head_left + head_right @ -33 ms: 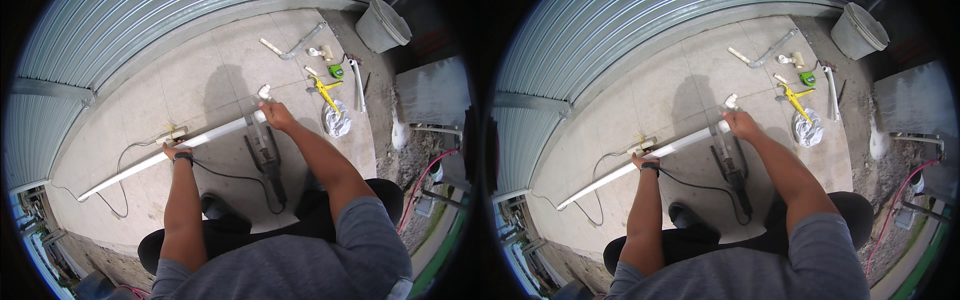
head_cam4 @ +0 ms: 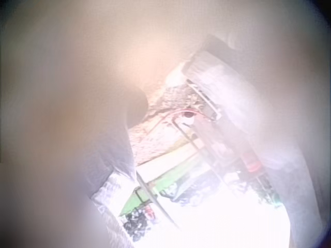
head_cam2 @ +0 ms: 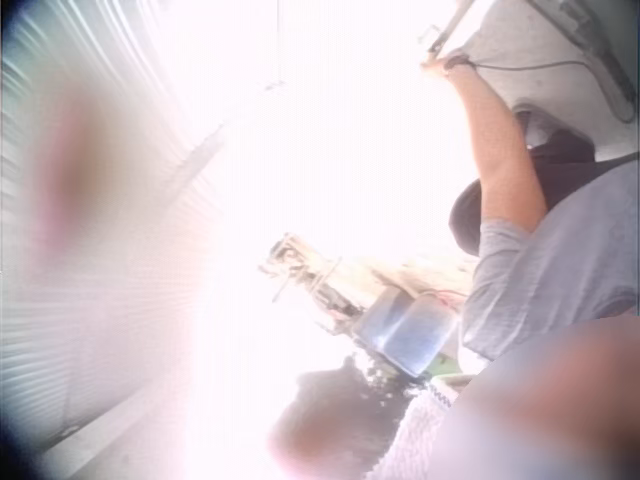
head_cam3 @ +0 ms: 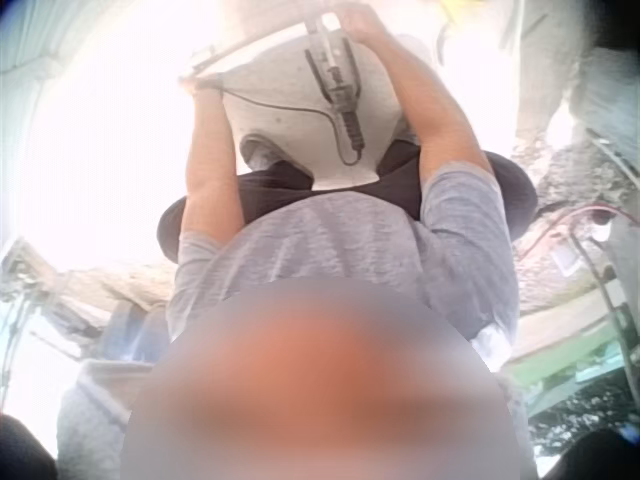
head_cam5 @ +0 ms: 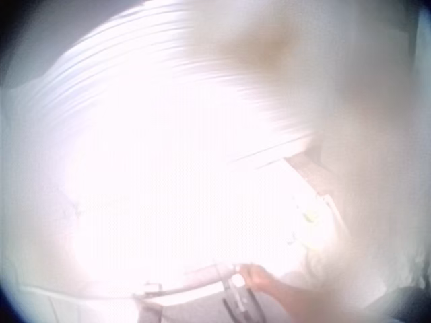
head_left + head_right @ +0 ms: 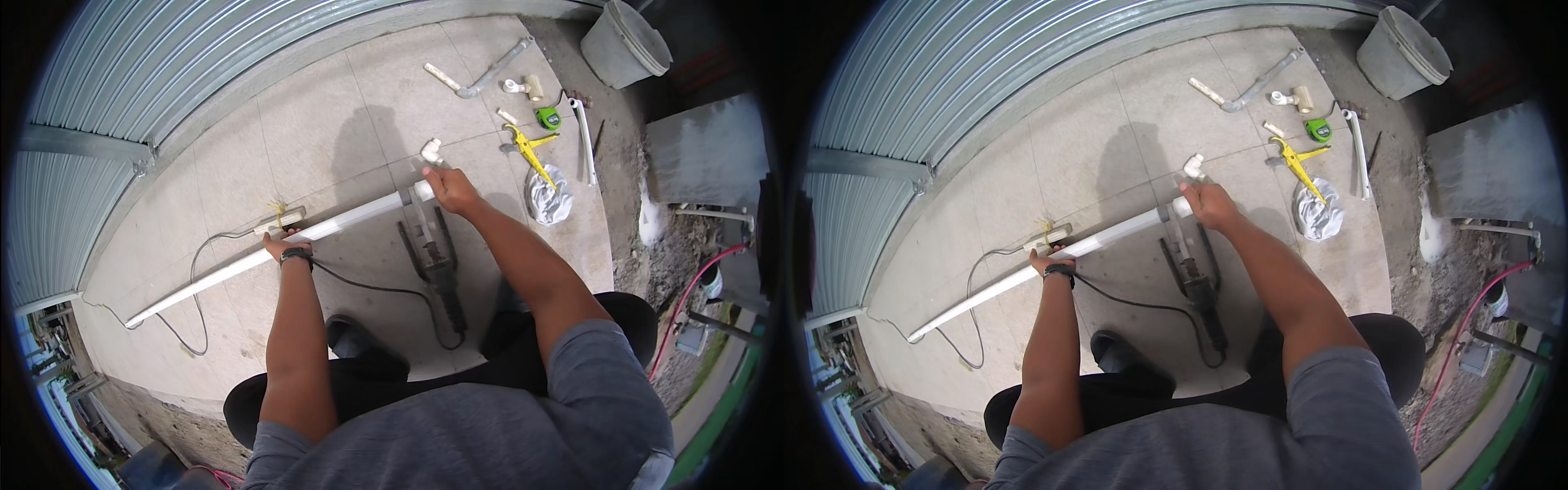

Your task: The person measures and cuts a white PVC pipe, then uses a heat gun to soften the ends before joining them to fittings. They repeatedly measure, cut, and assemble sections, checking fit against an existing wall-mounted pipe.

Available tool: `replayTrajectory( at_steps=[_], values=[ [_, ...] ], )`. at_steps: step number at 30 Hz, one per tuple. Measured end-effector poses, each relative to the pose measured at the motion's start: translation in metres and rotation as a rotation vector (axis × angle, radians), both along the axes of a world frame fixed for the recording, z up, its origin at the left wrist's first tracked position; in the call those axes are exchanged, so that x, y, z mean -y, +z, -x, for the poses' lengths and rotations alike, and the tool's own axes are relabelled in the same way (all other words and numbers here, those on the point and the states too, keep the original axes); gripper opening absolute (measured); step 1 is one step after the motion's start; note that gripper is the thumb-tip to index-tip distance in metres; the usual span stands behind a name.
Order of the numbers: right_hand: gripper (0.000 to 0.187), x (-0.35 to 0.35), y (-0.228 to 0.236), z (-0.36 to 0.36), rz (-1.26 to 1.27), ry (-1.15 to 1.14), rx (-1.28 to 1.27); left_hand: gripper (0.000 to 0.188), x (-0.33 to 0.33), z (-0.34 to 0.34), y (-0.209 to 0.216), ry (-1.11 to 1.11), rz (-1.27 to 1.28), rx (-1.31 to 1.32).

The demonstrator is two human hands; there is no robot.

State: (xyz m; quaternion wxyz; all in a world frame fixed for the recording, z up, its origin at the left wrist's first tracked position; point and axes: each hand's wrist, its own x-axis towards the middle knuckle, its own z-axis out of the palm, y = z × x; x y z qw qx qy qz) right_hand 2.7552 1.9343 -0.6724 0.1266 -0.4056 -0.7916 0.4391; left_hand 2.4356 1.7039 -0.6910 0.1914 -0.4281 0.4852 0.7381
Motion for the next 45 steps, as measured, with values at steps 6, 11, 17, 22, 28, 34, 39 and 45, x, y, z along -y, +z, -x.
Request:
replayTrajectory(
  at_steps=[6, 11, 17, 22, 28, 34, 39, 45],
  values=[
    [0.058, 0.008, -0.01, 0.009, -0.097, -0.079, -0.003, 0.042, -0.002, 0.004, -0.018, -0.123, 0.218, 0.064],
    [0.056, 0.009, -0.009, 0.011, -0.079, -0.143, 0.086, 0.026, -0.003, 0.003, -0.026, -0.101, 0.157, -0.011],
    [0.059, 0.003, -0.013, 0.015, 0.017, -0.16, 0.2, 0.015, -0.001, 0.001, -0.025, -0.017, 0.088, -0.083],
    [0.061, -0.003, -0.023, 0.017, 0.002, -0.147, 0.257, 0.018, -0.001, 0.001, -0.028, -0.004, 0.029, -0.103],
    [0.057, -0.012, -0.003, 0.023, 0.43, -0.225, 0.355, 0.019, -0.002, -0.002, -0.023, 0.008, -0.031, -0.131],
    [0.043, -0.015, 0.022, 0.031, 0.588, -0.225, 0.425, 0.022, 0.001, -0.008, -0.014, 0.03, -0.19, -0.155],
    [0.041, -0.018, 0.022, 0.035, 0.627, -0.185, 0.5, 0.026, 0.006, -0.01, -0.016, 0.061, -0.302, -0.174],
    [0.048, -0.02, 0.018, 0.032, 0.694, -0.22, 0.416, 0.029, 0.005, -0.011, -0.009, 0.08, -0.282, -0.148]
  ],
)
